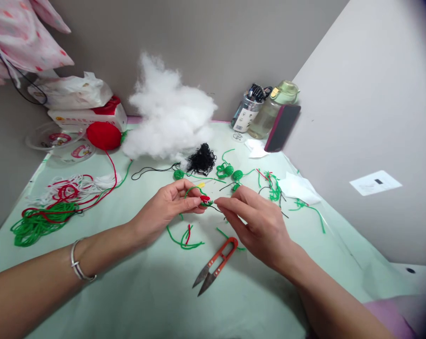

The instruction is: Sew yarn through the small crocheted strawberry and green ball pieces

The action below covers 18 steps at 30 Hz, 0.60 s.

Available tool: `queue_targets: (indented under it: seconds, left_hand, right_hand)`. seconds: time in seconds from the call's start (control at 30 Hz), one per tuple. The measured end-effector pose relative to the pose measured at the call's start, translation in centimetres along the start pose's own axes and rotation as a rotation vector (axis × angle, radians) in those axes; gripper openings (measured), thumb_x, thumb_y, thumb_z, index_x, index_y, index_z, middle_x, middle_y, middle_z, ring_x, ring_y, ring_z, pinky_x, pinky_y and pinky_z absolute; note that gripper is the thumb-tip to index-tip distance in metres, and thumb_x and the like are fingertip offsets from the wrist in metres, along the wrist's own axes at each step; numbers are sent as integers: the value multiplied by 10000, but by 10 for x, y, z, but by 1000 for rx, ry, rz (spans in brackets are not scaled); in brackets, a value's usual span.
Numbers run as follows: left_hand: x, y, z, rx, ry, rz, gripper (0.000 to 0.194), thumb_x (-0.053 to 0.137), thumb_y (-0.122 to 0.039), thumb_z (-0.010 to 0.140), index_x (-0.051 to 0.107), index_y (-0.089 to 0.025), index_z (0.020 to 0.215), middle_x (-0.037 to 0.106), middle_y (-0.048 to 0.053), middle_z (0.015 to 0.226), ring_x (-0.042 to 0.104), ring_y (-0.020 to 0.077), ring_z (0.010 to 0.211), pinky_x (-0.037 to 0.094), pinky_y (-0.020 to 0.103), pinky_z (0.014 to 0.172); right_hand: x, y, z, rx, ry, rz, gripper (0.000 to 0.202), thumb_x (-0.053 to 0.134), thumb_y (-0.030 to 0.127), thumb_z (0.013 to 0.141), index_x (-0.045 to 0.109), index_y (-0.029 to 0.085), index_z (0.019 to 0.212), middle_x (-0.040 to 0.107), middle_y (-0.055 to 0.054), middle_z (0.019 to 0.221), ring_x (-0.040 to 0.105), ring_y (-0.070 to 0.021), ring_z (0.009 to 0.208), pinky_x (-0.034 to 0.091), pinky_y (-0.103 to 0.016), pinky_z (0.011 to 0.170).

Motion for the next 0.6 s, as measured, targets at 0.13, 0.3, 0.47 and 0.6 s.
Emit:
queue_targets:
  seconds: [0.13,0.3,0.47,0.6]
  left_hand:
    - [1,-3,-1,1,-6,9,196,770,-306,843,628,-185,902,616,-27,909,656,123,834,532,336,930]
    - [1,0,-2,-4,-19,20,224,781,-303,829,602,-185,894,606,-30,911,671,123,821,522,325,907]
    - [-1,-4,0,10,29,123,213,757,-272,833,588,-183,929,597,-16,927,673,136,822,524,322,862]
    - [-11,-24,0,79,0,200,271,723,-262,847,612,-233,1093,581,-32,913,685,139,797,536,310,818]
  right_hand:
    - [1,1,0,-14,29,13,261,498,66,958,688,164,809,549,-19,689,493,-110,605,354,-248,542]
    - [3,-2,-1,-9,55,9,245,503,67,953,693,160,830,515,-11,676,453,-116,591,338,-257,540]
    - [0,-7,0,32,157,129,210,514,89,967,698,157,891,524,-9,691,460,-114,599,335,-252,530]
    - [-10,-14,2,226,118,426,146,559,140,979,694,183,941,587,-8,736,510,-111,643,395,-242,573]
Point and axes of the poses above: each hand's wrist, its own z-axis towards the middle knuckle, its own x-axis out of the palm, y = z × x, the point moved 3 cm from there along z, towards the middle knuckle
